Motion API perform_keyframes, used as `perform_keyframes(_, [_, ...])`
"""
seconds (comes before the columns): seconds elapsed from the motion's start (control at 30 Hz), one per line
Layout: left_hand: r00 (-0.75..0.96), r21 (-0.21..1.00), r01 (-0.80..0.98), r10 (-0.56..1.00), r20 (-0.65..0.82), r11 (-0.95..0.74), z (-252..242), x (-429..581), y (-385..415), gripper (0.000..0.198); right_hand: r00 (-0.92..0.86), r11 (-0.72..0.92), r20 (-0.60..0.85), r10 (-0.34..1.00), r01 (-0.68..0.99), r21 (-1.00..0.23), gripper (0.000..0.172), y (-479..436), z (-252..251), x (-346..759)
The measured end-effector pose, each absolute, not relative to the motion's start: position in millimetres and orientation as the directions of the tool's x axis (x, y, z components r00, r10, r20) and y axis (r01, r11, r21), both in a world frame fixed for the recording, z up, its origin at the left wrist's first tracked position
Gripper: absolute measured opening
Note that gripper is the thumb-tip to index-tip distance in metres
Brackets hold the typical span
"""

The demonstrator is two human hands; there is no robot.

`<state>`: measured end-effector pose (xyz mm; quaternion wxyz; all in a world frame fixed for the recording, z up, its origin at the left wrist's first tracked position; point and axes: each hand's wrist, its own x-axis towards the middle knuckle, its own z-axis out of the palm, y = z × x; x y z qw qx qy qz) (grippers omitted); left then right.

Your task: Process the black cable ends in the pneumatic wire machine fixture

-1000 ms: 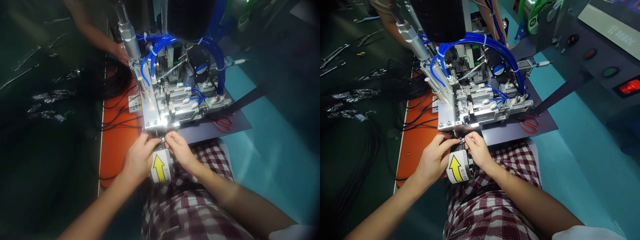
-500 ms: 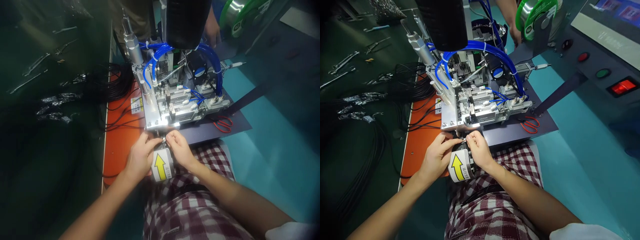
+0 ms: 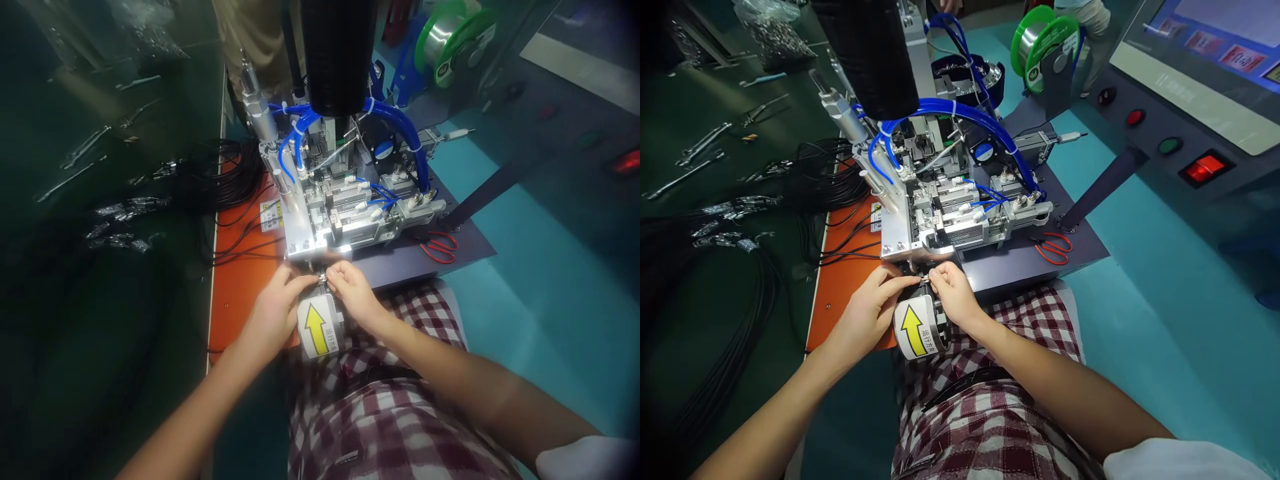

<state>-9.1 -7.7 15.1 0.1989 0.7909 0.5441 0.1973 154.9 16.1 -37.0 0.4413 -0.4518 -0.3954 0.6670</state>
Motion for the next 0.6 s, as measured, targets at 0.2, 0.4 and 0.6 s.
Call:
perform_keyframes(0.2, [0.264, 0.514, 0.83, 0.964, -0.017, -0.217, 23.3, -43.4, -29.0, 0.026, -0.197, -0.28, -0.242, 0.95, -0.197, -0.94, 0.029, 16.0, -34.6, 155.8])
perform_keyframes(0.4, [0.563, -0.064, 0.826, 0.824, 0.056, -0.56, 32.4, -53.7, -7.5, 0.032, -0.172, -0.222, -0.2, 0.964, -0.118, -0.968, 0.027, 14.4, -33.4, 158.3])
perform_keyframes(0.6, [0.55, -0.07, 0.835, 0.832, 0.073, -0.546, 24.6, -30.6, -10.5, 0.032, -0.184, -0.198, -0.181, 0.966, -0.077, -0.977, 0.026, 13.8, -32.0, 160.0])
